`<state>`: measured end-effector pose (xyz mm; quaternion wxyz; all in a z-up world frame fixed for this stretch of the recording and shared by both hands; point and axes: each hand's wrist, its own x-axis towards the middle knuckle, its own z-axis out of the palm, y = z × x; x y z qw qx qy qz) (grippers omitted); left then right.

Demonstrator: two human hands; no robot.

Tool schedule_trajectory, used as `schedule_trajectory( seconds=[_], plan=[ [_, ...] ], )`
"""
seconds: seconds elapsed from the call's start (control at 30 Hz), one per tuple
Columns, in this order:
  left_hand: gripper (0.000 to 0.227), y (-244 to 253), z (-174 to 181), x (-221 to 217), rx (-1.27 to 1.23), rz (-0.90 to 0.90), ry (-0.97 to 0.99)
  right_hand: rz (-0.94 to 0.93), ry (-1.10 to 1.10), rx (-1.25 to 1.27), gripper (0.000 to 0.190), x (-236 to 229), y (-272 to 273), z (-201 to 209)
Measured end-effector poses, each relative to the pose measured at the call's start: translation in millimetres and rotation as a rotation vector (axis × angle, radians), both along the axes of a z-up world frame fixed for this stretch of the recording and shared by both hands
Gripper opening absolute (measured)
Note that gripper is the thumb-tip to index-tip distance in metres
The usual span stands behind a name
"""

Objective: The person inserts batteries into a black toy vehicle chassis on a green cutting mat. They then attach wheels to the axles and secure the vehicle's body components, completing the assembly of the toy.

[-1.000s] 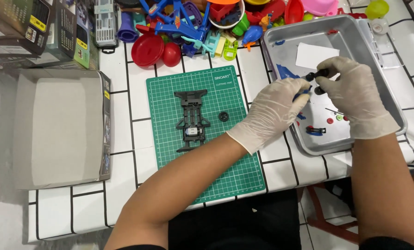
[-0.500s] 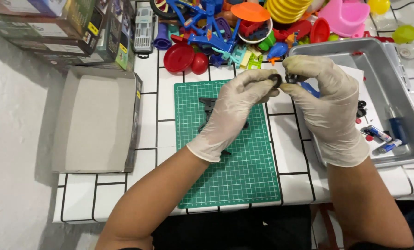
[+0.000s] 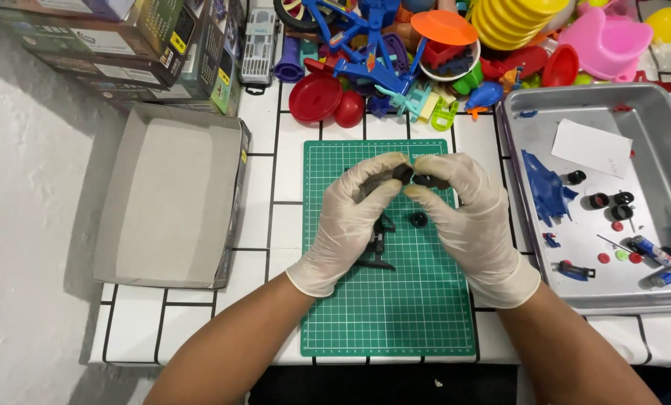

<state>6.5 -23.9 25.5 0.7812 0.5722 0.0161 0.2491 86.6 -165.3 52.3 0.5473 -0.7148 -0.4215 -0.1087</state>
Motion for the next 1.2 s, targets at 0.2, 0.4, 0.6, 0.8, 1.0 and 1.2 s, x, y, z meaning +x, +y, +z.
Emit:
schedule_trajectory(
  seconds=[0.2,0.4,0.6,0.8,1.0,1.2],
  plan=[
    [0.029,-2,2,-4,0.073,0.061,0.040,-0.050,-0.075,-0.053,0.035,2,-6,-12],
    [0.029,-4,6,-7,0.061,0.029,0.045,-0.011,-0.091,0.016,0.035,-4,-2,-11],
    [0.026,-2,12,-8,0.081,0.099,0.024,-0.004,-0.118,0.070,0.031,-5,2,-16],
    [0.026,-2,14,-10,0.099,0.095,0.014,-0.017,-0.150,0.166,0.030,-7,5,-20],
    [0.027,-4,16,-11,0.090,0.069,-0.007,-0.032,-0.195,0.210,0.027,-8,4,-27],
    [0.027,-1,15,-12,0.096,0.041,-0.017,0.007,-0.143,0.233,0.025,-8,2,-28]
  ],
)
